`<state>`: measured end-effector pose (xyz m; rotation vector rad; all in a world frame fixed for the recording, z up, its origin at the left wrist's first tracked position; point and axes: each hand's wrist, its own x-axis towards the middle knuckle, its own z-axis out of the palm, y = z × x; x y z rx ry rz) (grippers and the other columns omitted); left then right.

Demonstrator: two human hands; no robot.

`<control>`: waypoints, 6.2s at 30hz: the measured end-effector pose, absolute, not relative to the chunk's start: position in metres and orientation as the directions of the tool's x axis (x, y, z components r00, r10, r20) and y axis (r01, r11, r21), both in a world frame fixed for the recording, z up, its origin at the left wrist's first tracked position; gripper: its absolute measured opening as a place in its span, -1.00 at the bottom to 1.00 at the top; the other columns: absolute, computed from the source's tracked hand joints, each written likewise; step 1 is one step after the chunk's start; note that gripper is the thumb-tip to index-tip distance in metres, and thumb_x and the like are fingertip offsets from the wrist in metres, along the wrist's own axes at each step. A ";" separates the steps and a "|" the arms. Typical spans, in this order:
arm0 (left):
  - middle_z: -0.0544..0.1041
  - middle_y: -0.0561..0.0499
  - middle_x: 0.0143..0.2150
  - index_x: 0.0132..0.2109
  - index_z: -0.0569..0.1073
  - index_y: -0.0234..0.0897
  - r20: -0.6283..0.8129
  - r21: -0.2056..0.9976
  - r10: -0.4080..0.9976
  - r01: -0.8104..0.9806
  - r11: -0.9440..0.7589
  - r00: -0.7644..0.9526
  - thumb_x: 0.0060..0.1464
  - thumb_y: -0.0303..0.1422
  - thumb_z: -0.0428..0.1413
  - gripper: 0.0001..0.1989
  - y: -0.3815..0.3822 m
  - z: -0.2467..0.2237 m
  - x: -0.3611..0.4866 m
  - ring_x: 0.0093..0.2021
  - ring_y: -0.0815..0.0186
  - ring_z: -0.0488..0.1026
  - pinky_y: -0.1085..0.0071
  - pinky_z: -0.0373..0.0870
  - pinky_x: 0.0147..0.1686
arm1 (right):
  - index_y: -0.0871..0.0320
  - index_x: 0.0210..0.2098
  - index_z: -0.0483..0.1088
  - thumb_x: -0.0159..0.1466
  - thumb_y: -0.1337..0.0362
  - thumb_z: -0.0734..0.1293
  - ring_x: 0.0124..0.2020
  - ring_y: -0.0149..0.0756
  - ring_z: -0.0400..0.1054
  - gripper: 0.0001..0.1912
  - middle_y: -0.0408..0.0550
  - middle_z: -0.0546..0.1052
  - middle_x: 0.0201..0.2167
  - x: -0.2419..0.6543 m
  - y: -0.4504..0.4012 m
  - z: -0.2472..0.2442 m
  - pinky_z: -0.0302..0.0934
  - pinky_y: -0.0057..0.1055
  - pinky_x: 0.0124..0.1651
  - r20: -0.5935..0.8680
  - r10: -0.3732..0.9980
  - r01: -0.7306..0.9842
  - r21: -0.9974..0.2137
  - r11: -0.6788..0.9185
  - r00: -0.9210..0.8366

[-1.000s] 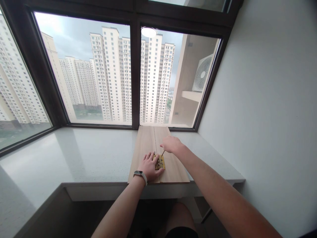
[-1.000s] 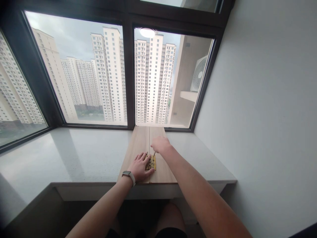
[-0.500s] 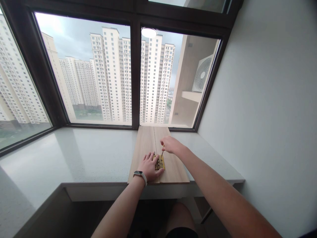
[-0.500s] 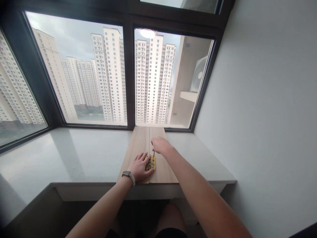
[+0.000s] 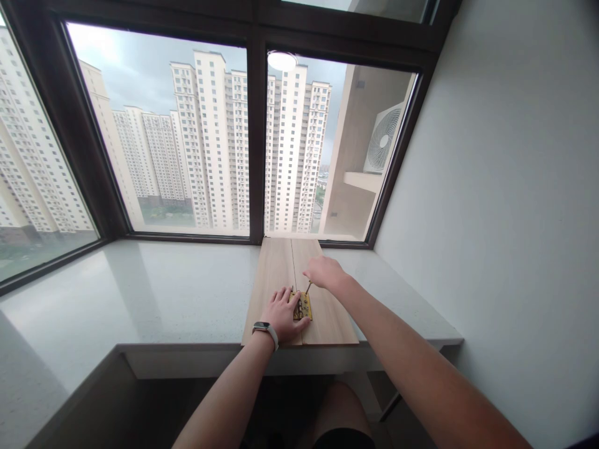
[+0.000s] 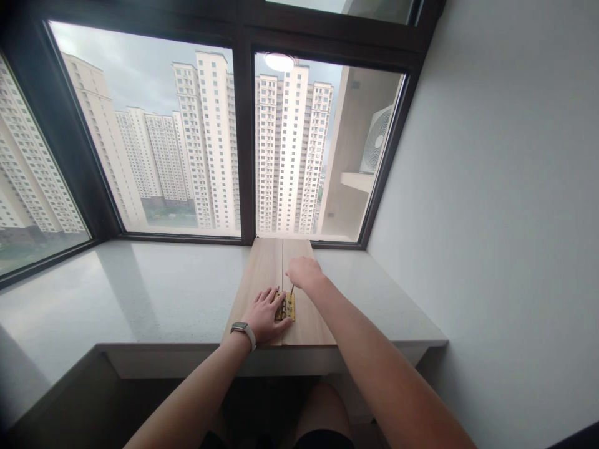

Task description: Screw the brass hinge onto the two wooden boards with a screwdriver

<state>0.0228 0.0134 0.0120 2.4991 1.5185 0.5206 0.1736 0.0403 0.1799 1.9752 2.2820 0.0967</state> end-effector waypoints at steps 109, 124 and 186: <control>0.06 -0.06 0.51 0.46 0.12 -0.05 0.230 0.314 0.880 0.824 -0.472 0.416 0.11 0.27 -0.05 -0.11 0.017 0.004 0.021 0.50 -0.07 -0.09 -0.03 -0.23 0.45 | 0.20 0.00 0.53 0.42 -0.04 0.21 0.01 0.00 0.49 -0.52 0.25 0.59 -0.02 0.187 0.047 0.175 0.31 -0.24 -0.03 -0.004 0.983 0.973 0.139 0.182 -0.183; 0.03 -0.05 0.52 0.46 0.11 -0.05 0.208 0.325 0.887 0.827 -0.460 0.412 0.11 0.25 -0.04 -0.12 0.016 0.007 0.022 0.50 -0.08 -0.12 -0.03 -0.26 0.45 | 0.03 -0.10 0.45 0.31 0.22 0.38 -0.06 -0.18 0.48 -0.84 -0.02 0.59 -0.04 0.188 0.049 0.172 0.25 -0.37 -0.16 -0.021 0.950 0.944 0.101 0.314 -0.313; 0.06 -0.08 0.51 0.46 0.11 -0.07 0.228 0.313 0.878 0.822 -0.476 0.421 0.11 0.28 -0.06 -0.10 0.019 0.003 0.021 0.50 -0.09 -0.10 -0.05 -0.23 0.44 | 0.15 0.07 0.45 0.33 -0.09 0.31 -0.01 -0.02 0.48 -0.49 0.18 0.58 0.01 0.187 0.043 0.178 0.31 -0.27 -0.09 -0.001 0.977 0.969 0.123 0.214 -0.215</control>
